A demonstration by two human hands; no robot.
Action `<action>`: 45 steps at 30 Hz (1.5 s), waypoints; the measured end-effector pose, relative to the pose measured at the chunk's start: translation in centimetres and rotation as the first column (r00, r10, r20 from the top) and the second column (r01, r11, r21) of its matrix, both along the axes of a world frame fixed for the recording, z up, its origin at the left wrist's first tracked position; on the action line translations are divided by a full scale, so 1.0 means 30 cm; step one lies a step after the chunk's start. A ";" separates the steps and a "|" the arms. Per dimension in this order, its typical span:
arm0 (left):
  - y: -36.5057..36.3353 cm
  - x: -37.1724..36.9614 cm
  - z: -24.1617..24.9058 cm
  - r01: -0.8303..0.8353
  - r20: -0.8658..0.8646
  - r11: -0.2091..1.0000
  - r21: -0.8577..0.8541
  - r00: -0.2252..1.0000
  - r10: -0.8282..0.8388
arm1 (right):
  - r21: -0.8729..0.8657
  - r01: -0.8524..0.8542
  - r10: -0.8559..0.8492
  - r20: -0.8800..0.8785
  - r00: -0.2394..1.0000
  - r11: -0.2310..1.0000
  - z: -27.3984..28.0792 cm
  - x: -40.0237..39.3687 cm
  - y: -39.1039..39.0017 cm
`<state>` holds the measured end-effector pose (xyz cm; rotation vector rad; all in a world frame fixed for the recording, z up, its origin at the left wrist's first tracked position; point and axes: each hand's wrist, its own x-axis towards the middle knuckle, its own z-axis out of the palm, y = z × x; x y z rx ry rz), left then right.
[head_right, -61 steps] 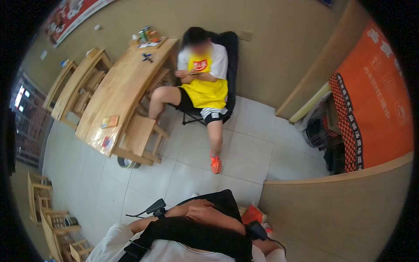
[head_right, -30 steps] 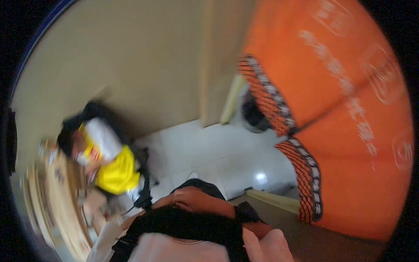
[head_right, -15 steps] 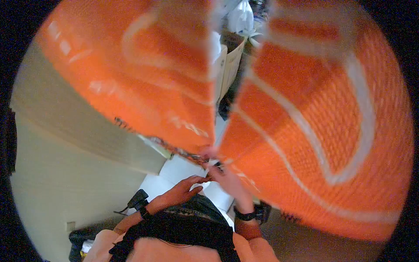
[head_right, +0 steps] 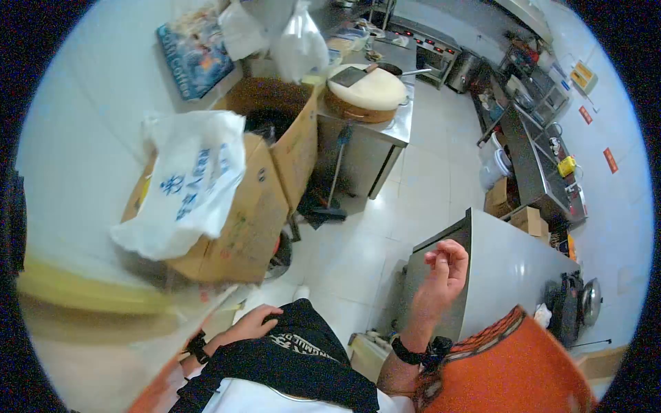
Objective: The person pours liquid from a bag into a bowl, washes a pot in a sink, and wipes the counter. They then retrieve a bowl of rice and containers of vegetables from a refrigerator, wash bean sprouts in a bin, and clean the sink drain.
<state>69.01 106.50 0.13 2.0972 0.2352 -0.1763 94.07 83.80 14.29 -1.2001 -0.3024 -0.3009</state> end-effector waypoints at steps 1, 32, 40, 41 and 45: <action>0.005 0.056 -0.003 0.030 -0.049 0.999 -0.026 0.998 -0.031 | 0.007 -0.016 0.016 0.032 0.999 1.000 -0.011 0.071 0.012; -0.047 2.298 -0.040 0.260 -0.220 0.943 0.208 0.952 -0.214 | -0.301 -0.914 -0.079 -0.940 0.333 -0.271 -0.954 1.721 -0.697; 0.047 2.681 -0.033 0.133 -0.107 0.976 0.173 0.987 -0.116 | -0.592 -0.796 0.102 -0.806 0.583 -0.129 -0.880 2.224 -0.619; 0.052 2.717 0.015 0.082 -0.105 0.987 0.137 0.992 -0.067 | -0.582 -0.806 0.038 -0.812 0.582 -0.103 -0.891 2.277 -0.632; 0.049 2.843 0.005 0.010 -0.252 0.996 0.084 0.968 0.011 | -0.536 -0.843 -0.147 -0.832 0.535 -0.032 -0.935 2.486 -0.705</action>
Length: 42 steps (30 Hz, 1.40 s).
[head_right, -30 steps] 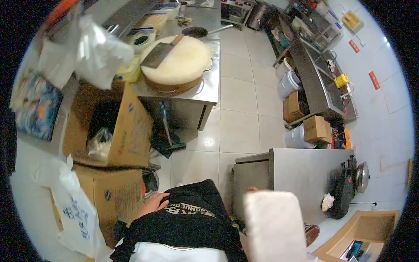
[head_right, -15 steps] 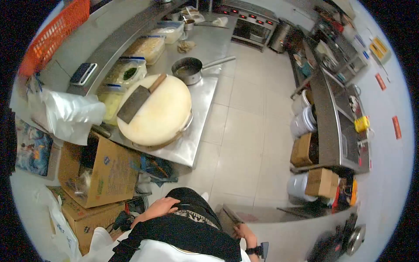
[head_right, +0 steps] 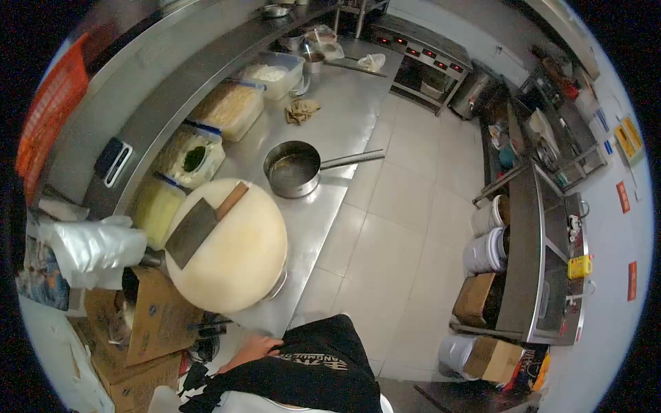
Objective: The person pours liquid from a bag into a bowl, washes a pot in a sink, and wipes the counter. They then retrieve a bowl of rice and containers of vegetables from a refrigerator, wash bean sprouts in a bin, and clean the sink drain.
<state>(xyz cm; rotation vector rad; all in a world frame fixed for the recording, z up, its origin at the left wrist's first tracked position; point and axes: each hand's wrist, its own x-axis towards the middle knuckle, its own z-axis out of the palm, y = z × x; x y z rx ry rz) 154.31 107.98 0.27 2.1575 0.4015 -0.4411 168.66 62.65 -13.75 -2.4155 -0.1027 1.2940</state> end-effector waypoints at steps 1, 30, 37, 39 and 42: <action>-0.002 0.031 -0.040 -0.007 -0.052 1.000 -0.021 0.999 0.006 | -0.026 0.022 -0.023 -0.016 1.000 0.999 -0.015 0.050 -0.023; 0.029 2.018 0.082 -0.307 0.393 0.853 -0.422 0.786 0.477 | 0.469 -0.791 0.800 0.249 0.546 0.393 0.024 2.457 1.320; 0.196 2.353 0.153 -0.574 0.274 0.726 -0.378 0.680 0.680 | 0.454 -0.618 0.612 0.183 0.769 0.641 -0.131 3.158 1.302; 0.226 2.451 0.129 -0.630 0.238 0.680 -0.375 0.643 0.727 | 0.537 -0.533 0.476 0.255 0.842 0.654 -0.093 3.352 1.453; 0.261 2.639 0.096 -0.727 0.157 0.588 -0.355 0.574 0.804 | 0.630 -0.511 0.323 0.398 0.859 0.585 -0.040 3.632 1.802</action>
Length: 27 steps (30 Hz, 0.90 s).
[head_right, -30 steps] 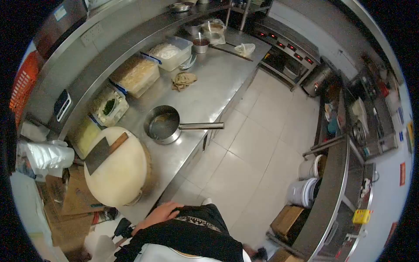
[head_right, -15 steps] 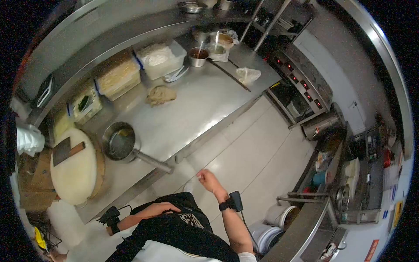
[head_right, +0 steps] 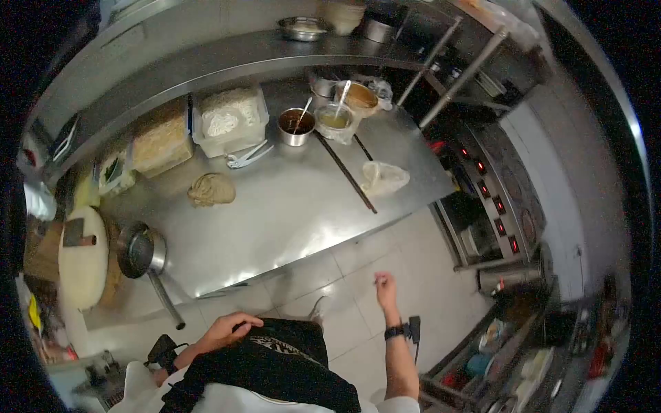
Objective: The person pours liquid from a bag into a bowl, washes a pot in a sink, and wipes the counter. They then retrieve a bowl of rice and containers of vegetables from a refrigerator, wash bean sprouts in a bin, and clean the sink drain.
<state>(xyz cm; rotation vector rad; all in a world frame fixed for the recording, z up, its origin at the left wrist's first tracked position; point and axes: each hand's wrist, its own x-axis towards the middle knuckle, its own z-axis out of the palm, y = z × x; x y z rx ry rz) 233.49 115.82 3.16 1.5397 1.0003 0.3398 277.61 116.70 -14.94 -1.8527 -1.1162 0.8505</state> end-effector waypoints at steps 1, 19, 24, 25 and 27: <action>0.033 0.070 0.013 -0.063 0.036 0.995 -0.072 0.997 0.066 | 0.099 0.031 -0.025 -0.069 0.997 0.995 -0.022 0.114 0.144; 0.238 0.475 -0.086 -0.595 0.003 0.756 -0.273 0.785 0.619 | 0.156 -0.133 0.205 -0.758 0.620 0.979 0.094 0.544 1.148; 0.554 0.504 -0.070 -0.482 0.149 0.868 -0.121 0.856 0.496 | 0.310 -0.256 0.371 -0.898 0.238 0.916 0.707 0.223 0.998; 0.623 0.536 -0.078 -0.461 0.279 0.878 -0.126 0.833 0.478 | 0.312 -0.270 0.379 -0.891 0.252 0.911 0.748 0.184 0.992; 0.752 0.615 -0.074 -0.424 0.437 0.896 -0.130 0.787 0.436 | 0.355 -0.478 0.510 -0.825 0.245 0.803 0.781 0.111 0.978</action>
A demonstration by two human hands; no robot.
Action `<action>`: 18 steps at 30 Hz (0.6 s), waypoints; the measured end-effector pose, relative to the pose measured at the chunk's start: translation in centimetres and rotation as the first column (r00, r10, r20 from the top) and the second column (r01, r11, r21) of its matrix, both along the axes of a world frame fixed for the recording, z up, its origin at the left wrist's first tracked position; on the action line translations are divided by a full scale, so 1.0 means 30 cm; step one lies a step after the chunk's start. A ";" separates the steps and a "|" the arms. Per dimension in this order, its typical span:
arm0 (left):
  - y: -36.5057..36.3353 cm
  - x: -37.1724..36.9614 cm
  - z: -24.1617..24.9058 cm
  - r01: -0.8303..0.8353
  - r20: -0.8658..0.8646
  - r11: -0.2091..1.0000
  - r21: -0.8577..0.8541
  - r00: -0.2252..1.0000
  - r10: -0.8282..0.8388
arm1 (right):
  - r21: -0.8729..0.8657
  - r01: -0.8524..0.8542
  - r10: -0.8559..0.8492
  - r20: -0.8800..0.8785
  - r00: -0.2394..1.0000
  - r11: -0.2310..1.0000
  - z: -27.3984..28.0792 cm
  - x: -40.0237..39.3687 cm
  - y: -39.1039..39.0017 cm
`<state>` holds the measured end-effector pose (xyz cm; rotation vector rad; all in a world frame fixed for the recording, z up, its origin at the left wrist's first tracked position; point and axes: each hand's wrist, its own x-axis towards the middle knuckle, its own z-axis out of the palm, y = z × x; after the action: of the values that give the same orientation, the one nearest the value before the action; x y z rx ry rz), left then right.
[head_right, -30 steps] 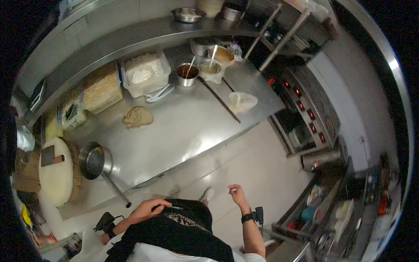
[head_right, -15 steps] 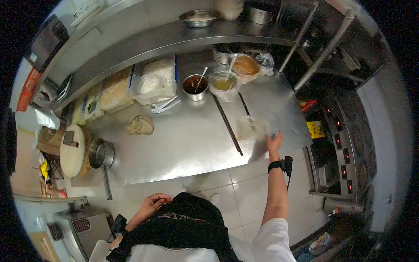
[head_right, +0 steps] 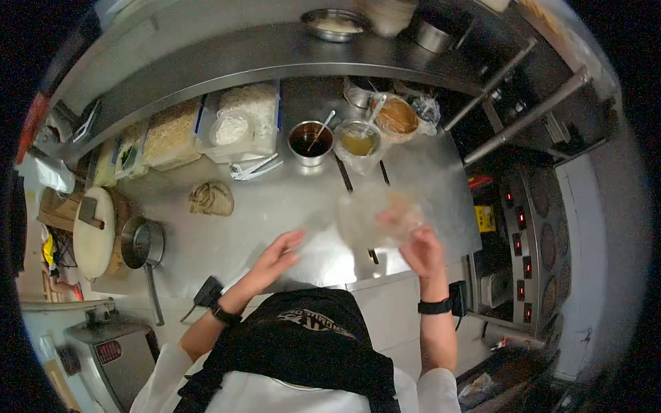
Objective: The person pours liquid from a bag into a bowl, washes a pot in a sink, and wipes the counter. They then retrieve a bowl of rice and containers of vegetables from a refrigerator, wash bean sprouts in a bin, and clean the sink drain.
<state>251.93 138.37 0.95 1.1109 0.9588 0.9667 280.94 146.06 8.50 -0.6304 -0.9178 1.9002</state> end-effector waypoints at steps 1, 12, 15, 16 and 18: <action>0.060 0.031 0.015 0.010 0.036 1.000 0.013 0.999 -0.010 | -0.004 -0.076 0.076 -0.006 0.997 0.997 -0.014 -0.031 0.001; 0.197 -0.108 0.000 0.058 0.853 0.916 -0.397 0.391 0.345 | -0.278 -0.161 0.167 -0.001 0.986 0.947 -0.224 -0.171 0.173; 0.222 -0.171 -0.051 0.007 0.747 0.902 -0.432 0.564 0.353 | -0.101 -0.225 0.247 0.392 0.886 0.969 -0.345 -0.230 0.319; 0.235 -0.181 -0.050 -0.009 0.739 0.901 -0.434 0.569 0.362 | 0.086 -0.370 0.216 0.683 0.698 0.925 -0.389 -0.253 0.368; 0.267 -0.183 -0.030 -0.222 0.289 0.937 -0.268 0.910 0.298 | 0.126 -0.310 0.153 0.660 0.735 0.942 -0.491 -0.311 0.471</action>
<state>246.43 146.38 0.04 0.6097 0.9321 1.1826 271.62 160.19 -6.23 -1.1050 -1.7055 1.7612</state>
